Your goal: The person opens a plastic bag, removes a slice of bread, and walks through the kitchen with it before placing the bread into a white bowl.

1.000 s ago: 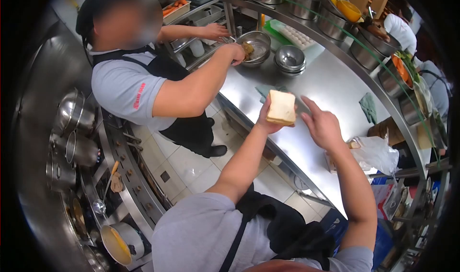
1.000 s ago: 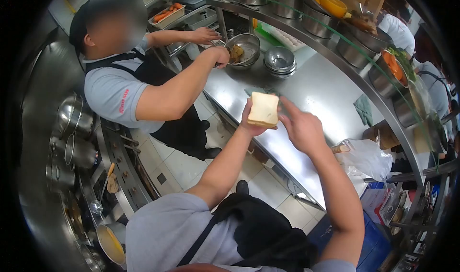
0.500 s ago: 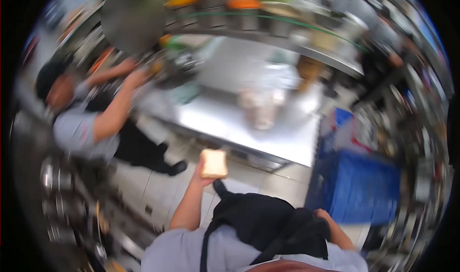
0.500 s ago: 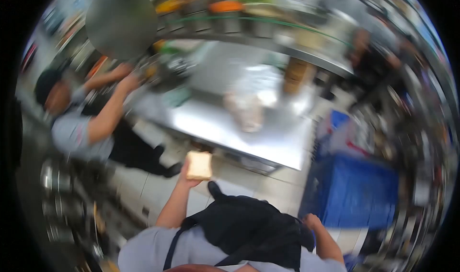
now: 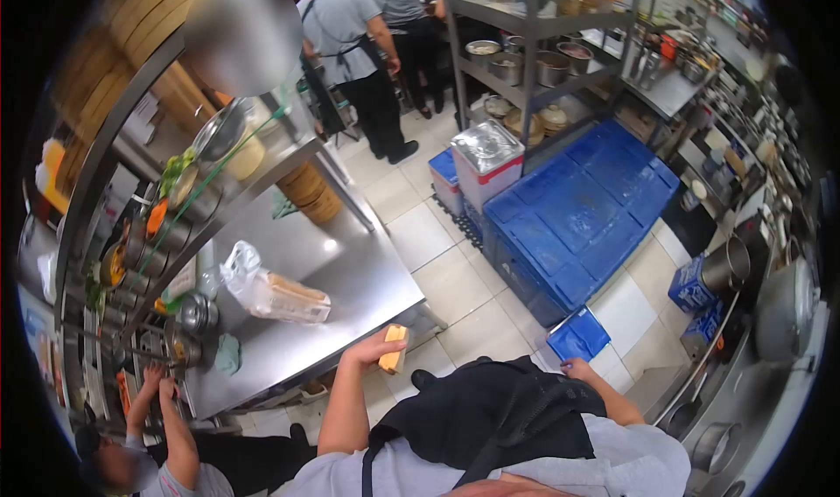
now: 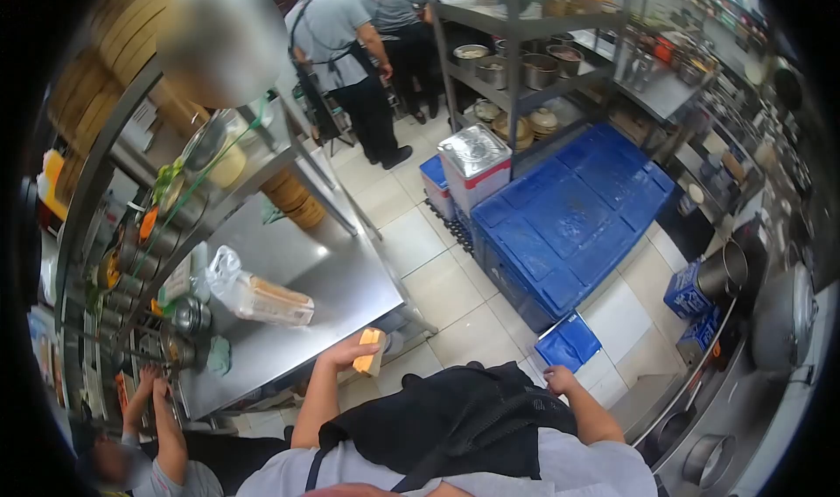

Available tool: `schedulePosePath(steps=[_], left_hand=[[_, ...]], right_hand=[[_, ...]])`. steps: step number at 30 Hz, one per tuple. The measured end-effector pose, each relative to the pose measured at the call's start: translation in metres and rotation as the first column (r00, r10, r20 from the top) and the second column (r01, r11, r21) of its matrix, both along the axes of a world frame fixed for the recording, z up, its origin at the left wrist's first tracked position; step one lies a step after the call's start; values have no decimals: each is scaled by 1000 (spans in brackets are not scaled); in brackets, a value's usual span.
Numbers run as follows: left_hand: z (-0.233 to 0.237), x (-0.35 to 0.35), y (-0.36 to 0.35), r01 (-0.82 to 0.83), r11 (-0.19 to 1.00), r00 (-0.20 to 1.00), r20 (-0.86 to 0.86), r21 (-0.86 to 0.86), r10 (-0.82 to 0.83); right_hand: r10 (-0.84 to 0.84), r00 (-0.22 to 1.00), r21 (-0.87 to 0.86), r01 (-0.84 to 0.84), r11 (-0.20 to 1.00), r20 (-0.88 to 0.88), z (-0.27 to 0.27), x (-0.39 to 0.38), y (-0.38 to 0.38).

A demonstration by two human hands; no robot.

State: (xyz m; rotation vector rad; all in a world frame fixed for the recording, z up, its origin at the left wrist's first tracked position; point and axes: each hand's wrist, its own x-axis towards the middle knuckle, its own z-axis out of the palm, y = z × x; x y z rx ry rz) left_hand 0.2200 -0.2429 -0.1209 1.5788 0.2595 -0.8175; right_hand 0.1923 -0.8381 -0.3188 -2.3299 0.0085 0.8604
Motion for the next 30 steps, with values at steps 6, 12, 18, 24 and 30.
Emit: schedulePosePath(steps=[6, 12, 18, 24, 30], left_hand=[[19, 57, -62, 256, 958, 967, -42, 129, -252], [27, 77, -72, 340, 937, 940, -36, 82, -338], [35, 74, -56, 285, 958, 958, -7, 32, -285], [9, 59, -14, 214, 976, 976, 45, 36, -215], [-6, 30, 39, 62, 996, 993, 104, -66, -55]], right_hand=[[-243, 966, 74, 249, 966, -89, 13, -36, -20], [-361, 892, -135, 336, 932, -274, -8, -77, -52], [-148, 987, -52, 145, 988, -56, -45, -48, -59], [-233, 966, -48, 229, 972, -109, 50, 40, 6], [-28, 999, -145, 31, 989, 24, 60, 96, 23]])
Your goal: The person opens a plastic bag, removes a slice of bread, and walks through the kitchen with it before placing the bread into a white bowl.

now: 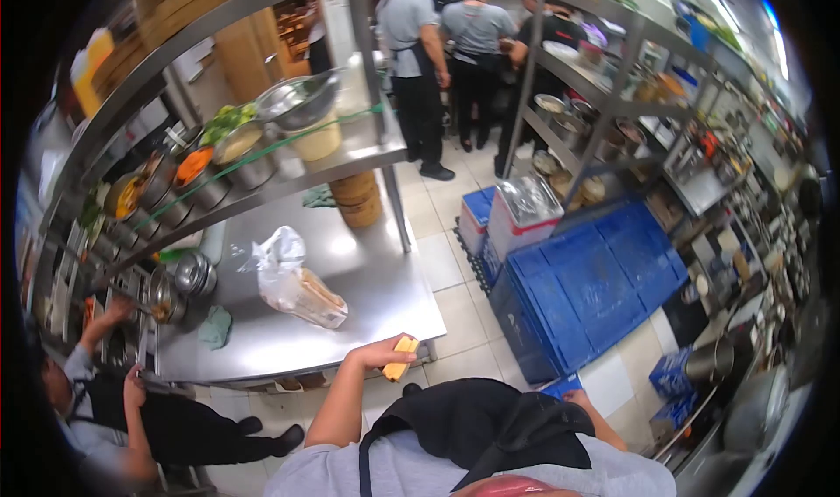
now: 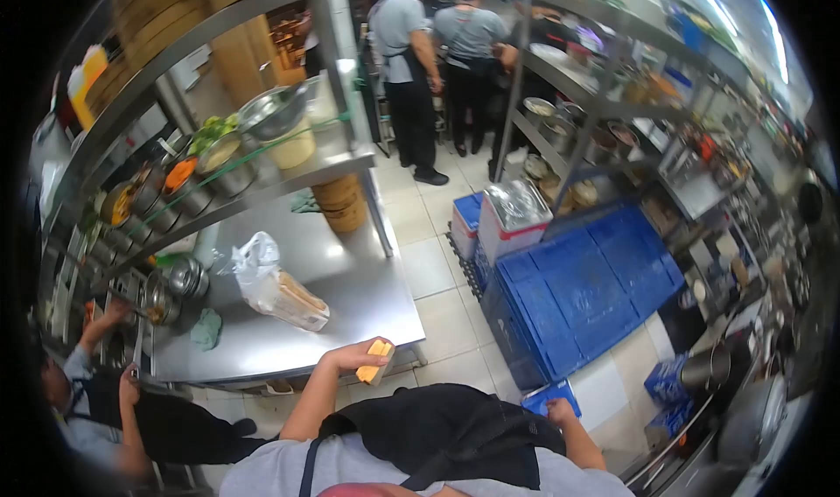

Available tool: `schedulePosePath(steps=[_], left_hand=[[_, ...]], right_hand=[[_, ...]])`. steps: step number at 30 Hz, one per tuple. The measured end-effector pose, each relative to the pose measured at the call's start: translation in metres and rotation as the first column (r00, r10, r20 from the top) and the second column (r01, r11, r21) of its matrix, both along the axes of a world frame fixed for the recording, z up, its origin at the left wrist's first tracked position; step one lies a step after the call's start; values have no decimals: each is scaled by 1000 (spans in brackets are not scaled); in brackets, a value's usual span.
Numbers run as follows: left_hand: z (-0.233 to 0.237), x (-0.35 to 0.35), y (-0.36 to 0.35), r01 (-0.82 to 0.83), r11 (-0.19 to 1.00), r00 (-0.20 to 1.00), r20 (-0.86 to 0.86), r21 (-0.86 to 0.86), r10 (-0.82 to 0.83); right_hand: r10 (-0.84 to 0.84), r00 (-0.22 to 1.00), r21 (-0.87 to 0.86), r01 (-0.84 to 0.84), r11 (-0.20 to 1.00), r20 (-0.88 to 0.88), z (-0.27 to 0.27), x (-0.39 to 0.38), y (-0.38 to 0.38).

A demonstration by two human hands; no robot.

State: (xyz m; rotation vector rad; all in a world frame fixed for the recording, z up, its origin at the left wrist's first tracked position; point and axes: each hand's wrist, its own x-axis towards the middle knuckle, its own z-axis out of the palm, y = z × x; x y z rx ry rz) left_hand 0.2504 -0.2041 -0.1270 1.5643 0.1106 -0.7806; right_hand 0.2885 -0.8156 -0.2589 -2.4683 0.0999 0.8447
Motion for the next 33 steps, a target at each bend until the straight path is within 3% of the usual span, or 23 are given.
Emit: schedulePosePath(steps=[3, 9, 18, 21, 24, 25, 27, 29, 31, 32, 33], left_hand=[[-2, -13, 21, -63, 998, 997, 46, -21, 64], [-9, -38, 49, -159, 978, 985, 38, -131, 166], [-42, -31, 84, -60, 950, 987, 124, -306, 102], [-39, -19, 96, -16, 948, 991, 123, -317, 57], [-30, -15, 100, 6, 942, 993, 112, -336, 33], [-27, -13, 105, -12, 937, 994, 100, -348, 49], [-31, -10, 108, 14, 937, 996, 86, -350, 18], [-30, -7, 108, 56, 935, 997, 75, -350, -32], [-22, -5, 106, -44, 905, 998, -51, -424, 25], [-22, 1, 107, -7, 914, 999, -51, -406, -15], [-24, 5, 107, -16, 904, 997, -73, -427, -16]], right_hand=[[99, 990, 37, -103, 994, 98, -87, 32, -38], [275, 959, -102, -268, 958, 67, -19, 100, 22], [466, 873, -215, -433, 875, 140, 64, 134, 128], [293, 956, -78, -291, 954, 15, 142, 108, 210], [269, 962, -40, -270, 962, -39, 149, 96, 227], [238, 970, -24, -239, 971, -42, 133, 92, 220], [346, 938, -19, -346, 938, 16, 97, 90, 193], [275, 959, 8, -276, 961, 62, 58, 79, 161], [178, 984, 9, -178, 984, -10, 31, 57, 132], [138, 990, 28, -138, 990, -7, 24, 44, 124], [43, 999, -77, -43, 996, 4, 20, 30, 118]])
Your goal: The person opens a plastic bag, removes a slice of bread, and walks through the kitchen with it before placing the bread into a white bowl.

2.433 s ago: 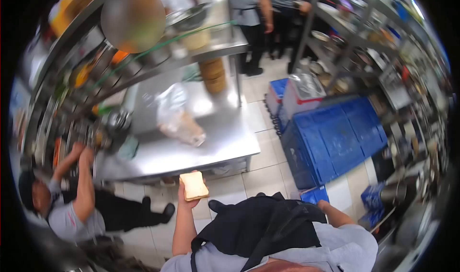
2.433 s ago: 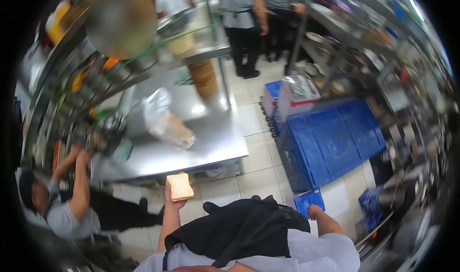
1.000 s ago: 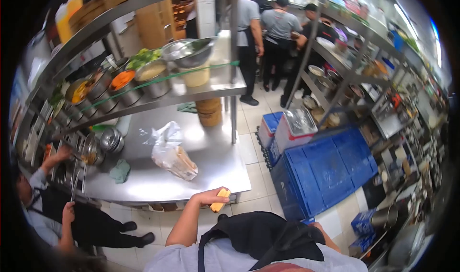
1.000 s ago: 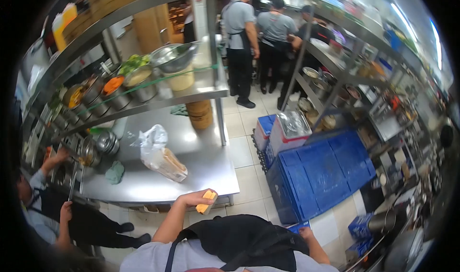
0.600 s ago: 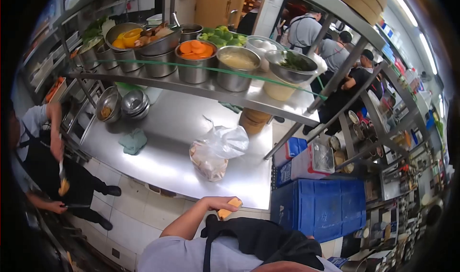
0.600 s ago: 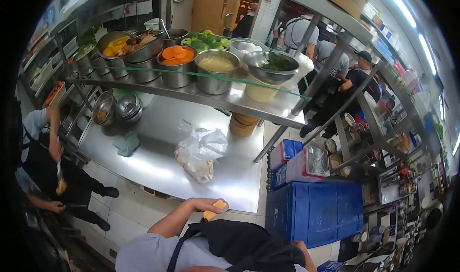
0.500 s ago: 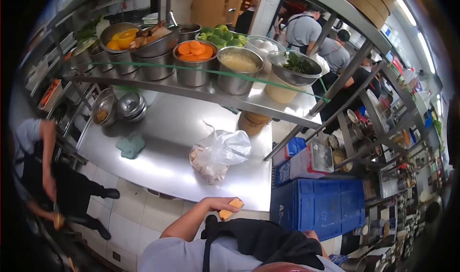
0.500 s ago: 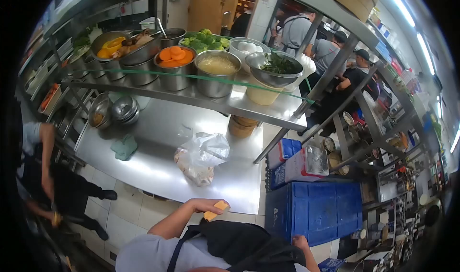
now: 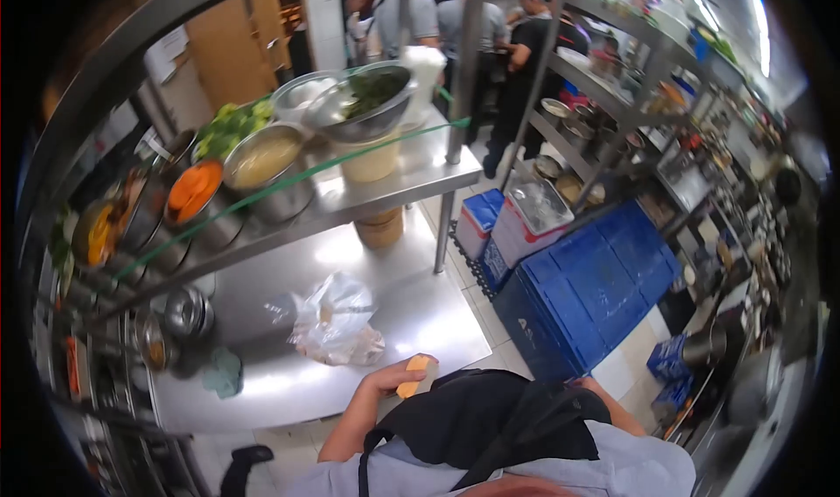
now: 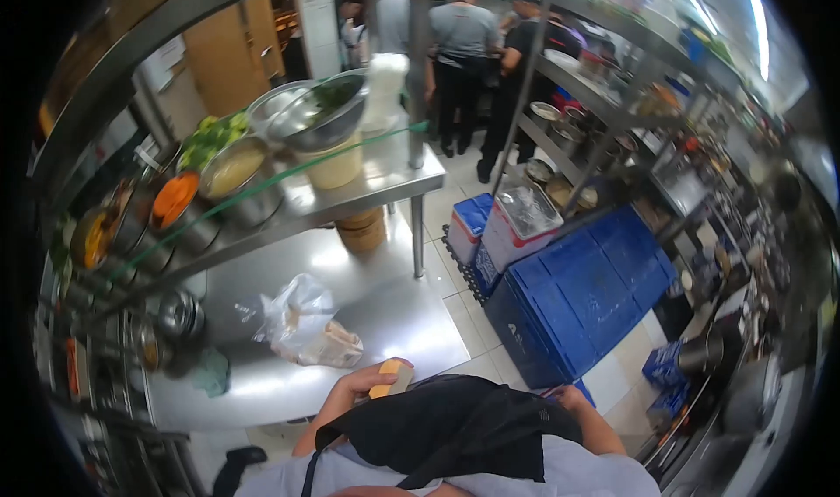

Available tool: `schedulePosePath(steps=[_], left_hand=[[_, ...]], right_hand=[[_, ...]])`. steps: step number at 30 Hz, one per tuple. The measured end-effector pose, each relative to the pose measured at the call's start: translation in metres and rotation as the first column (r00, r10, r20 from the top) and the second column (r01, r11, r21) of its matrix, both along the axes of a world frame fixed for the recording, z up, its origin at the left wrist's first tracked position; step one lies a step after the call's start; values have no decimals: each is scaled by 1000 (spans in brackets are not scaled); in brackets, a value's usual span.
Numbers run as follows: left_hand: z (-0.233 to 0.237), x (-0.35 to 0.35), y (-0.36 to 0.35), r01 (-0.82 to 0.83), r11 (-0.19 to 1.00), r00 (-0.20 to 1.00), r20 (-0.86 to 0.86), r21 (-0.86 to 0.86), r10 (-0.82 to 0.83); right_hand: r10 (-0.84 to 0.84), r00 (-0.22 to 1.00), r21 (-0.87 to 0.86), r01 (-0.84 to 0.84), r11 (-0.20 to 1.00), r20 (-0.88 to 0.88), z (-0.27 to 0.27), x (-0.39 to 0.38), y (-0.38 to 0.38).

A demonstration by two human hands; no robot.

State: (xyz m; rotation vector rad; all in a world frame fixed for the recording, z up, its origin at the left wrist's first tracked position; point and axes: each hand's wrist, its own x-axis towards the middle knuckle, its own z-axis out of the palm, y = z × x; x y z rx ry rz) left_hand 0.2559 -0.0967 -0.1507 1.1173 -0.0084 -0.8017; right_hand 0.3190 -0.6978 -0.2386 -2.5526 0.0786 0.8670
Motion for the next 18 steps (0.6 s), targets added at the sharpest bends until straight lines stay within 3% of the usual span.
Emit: schedulePosePath(steps=[1, 2, 4, 9, 12, 14, 18], left_hand=[[-3, 1, -1, -4, 1000, 1000, -30, -26, 3], [-7, 5, 0, 25, 1000, 999, -33, -15, -25], [-11, 17, -2, 29, 1000, 999, -17, 5, -29], [-1, 38, -13, 67, 997, 994, -90, 26, -65], [0, 57, -32, 117, 992, 990, -82, 47, -113], [2, 73, -49, 136, 990, 988, -75, 43, -132], [8, 108, -93, 171, 983, 982, -89, 71, -164]], right_hand=[[-91, 996, -107, 92, 990, 12, -5, -16, -6], [-120, 993, -96, 120, 988, 8, -9, -26, -11], [-5, 997, -202, -11, 979, -75, -24, -45, -30], [-141, 977, -71, 131, 989, -159, -64, -78, -41], [-150, 976, -24, 148, 989, -159, -67, -78, -38], [-36, 997, 85, 42, 995, -73, -60, -68, -45], [-79, 994, 76, 85, 993, -77, -50, -41, -61]])
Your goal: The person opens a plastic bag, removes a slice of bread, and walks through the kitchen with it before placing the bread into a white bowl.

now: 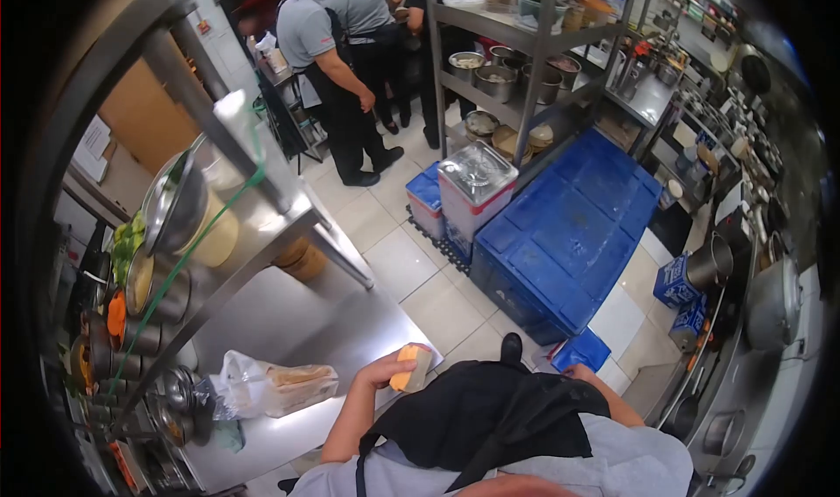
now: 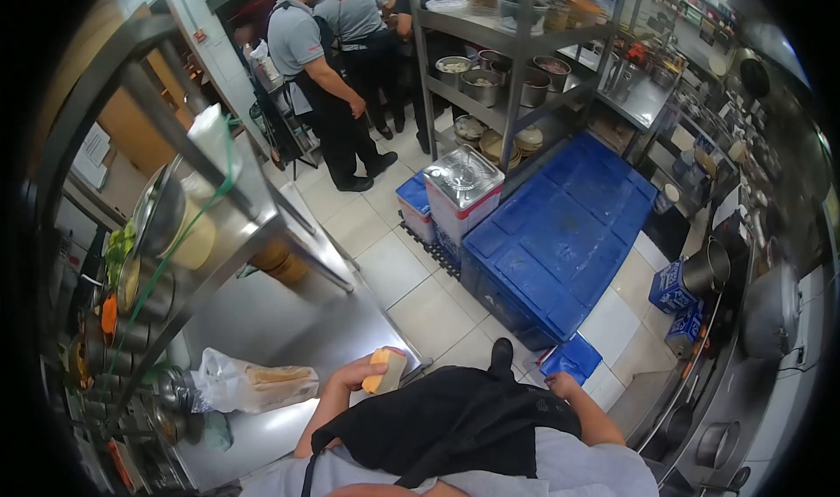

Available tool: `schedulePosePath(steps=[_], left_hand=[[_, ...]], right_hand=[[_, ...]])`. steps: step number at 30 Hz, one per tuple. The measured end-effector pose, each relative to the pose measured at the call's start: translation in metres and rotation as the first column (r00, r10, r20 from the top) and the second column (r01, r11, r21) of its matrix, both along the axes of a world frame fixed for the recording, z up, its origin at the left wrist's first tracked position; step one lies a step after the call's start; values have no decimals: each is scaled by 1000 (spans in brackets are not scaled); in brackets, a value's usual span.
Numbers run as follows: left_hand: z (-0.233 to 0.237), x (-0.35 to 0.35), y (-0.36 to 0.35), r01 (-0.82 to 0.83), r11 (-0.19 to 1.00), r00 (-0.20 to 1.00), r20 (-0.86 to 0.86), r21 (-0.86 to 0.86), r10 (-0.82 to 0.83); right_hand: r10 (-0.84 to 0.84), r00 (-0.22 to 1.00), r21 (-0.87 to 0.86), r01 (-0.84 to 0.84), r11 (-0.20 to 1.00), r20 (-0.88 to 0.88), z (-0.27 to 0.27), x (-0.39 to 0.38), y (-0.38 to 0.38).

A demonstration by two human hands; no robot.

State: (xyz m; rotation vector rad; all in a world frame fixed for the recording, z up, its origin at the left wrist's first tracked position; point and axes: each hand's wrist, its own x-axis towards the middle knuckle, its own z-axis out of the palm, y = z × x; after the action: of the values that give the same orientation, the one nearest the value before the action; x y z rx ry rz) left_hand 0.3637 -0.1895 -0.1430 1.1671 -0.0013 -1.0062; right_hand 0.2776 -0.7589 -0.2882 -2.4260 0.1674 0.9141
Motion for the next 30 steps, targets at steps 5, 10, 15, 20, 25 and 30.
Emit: schedulePosePath(steps=[5, 10, 15, 20, 25, 30], left_hand=[[20, 57, -77, 65, 994, 997, 23, 90, -68], [26, 120, -154, 148, 984, 988, 21, 97, -151], [30, 164, -202, 214, 948, 972, 44, 234, -230], [14, 173, -196, 130, 926, 991, -32, 353, -127], [25, 164, -199, 84, 935, 996, -65, 345, -65], [12, 159, -204, 85, 940, 996, -68, 332, -66]], right_hand=[[-173, 981, 67, 179, 982, -84, 18, 46, -57], [-331, 919, 90, 356, 930, -215, 21, 83, -126], [-442, 855, 181, 496, 849, -270, -21, 85, -194], [-532, 796, 203, 594, 779, -290, -42, 95, -218], [-438, 843, 185, 506, 843, -313, -40, 112, -210], [-428, 851, 185, 493, 850, -304, -30, 141, -195]])
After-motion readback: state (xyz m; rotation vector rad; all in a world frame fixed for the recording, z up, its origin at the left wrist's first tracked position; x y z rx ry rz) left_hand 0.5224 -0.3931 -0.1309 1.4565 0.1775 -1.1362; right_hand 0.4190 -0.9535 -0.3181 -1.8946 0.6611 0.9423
